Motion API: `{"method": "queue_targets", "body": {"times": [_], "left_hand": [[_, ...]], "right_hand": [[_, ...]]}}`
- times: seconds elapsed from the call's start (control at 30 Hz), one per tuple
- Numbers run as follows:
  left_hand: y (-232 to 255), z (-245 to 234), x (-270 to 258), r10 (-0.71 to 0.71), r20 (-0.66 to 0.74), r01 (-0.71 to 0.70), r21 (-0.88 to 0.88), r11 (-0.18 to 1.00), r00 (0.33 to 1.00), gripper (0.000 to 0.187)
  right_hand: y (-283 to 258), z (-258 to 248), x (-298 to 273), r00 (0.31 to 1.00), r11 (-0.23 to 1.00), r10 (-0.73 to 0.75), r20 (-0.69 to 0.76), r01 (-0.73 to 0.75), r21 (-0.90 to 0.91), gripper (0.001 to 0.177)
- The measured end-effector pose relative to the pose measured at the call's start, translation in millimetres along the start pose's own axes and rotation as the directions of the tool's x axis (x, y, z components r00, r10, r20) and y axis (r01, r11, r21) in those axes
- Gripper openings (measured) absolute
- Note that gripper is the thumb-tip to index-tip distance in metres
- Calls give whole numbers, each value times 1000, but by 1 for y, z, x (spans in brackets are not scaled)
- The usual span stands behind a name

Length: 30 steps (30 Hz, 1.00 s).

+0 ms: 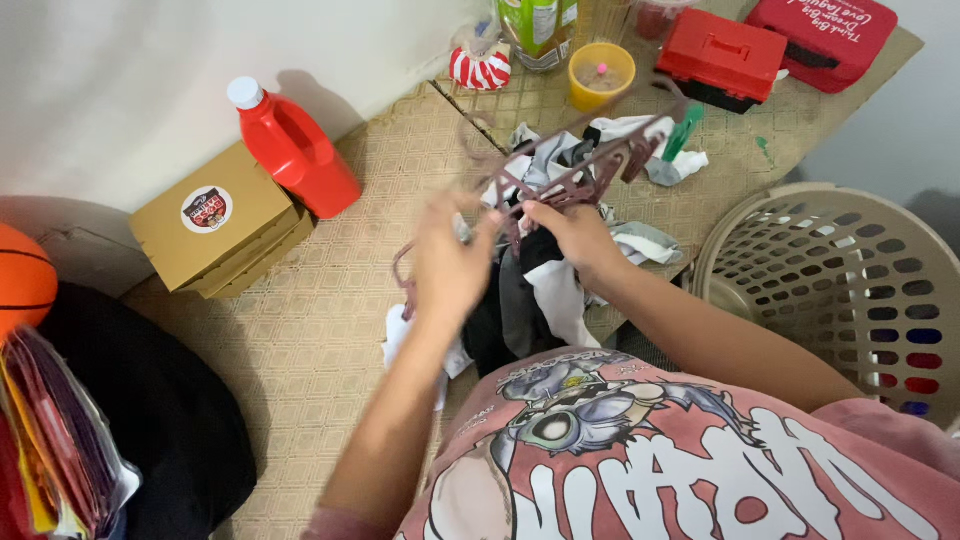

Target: The person picks socks from a pile on a table and hangs them one by one on a multi-clip hanger using small clips. The person continues this process until the hanger is full, then sets it aside.

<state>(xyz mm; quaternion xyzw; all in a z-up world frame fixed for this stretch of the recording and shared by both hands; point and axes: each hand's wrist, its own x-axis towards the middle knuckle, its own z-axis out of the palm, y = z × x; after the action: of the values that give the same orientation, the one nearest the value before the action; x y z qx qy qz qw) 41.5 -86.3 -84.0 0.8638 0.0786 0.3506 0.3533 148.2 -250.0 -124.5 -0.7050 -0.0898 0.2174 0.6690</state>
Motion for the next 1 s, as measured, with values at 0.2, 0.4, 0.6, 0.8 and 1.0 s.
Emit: {"method": "queue_targets", "body": {"times": [0.2,0.4,0.6,0.8,1.0], "left_hand": [[2,62,-51,-594,531,797,-392,460,604,44],[-9,70,-52,-610,597,852,-408,328,521,35],[-12,75,-62,-620,545,803,-537,258,564,22],[-14,71,-66,-618,414,722,-560,407,669,16],[-13,63,-63,-606,366,702,-472,533,707,14]], "right_hand": [[6,5,1,996,978,88,16,-90,189,24],[1,13,-2,987,942,155,45,-161,293,21],[8,9,-1,988,907,98,119,-138,397,17],[16,6,1,987,896,67,146,-123,426,18],[20,3,-2,984,911,-1,177,-72,406,20]]}}
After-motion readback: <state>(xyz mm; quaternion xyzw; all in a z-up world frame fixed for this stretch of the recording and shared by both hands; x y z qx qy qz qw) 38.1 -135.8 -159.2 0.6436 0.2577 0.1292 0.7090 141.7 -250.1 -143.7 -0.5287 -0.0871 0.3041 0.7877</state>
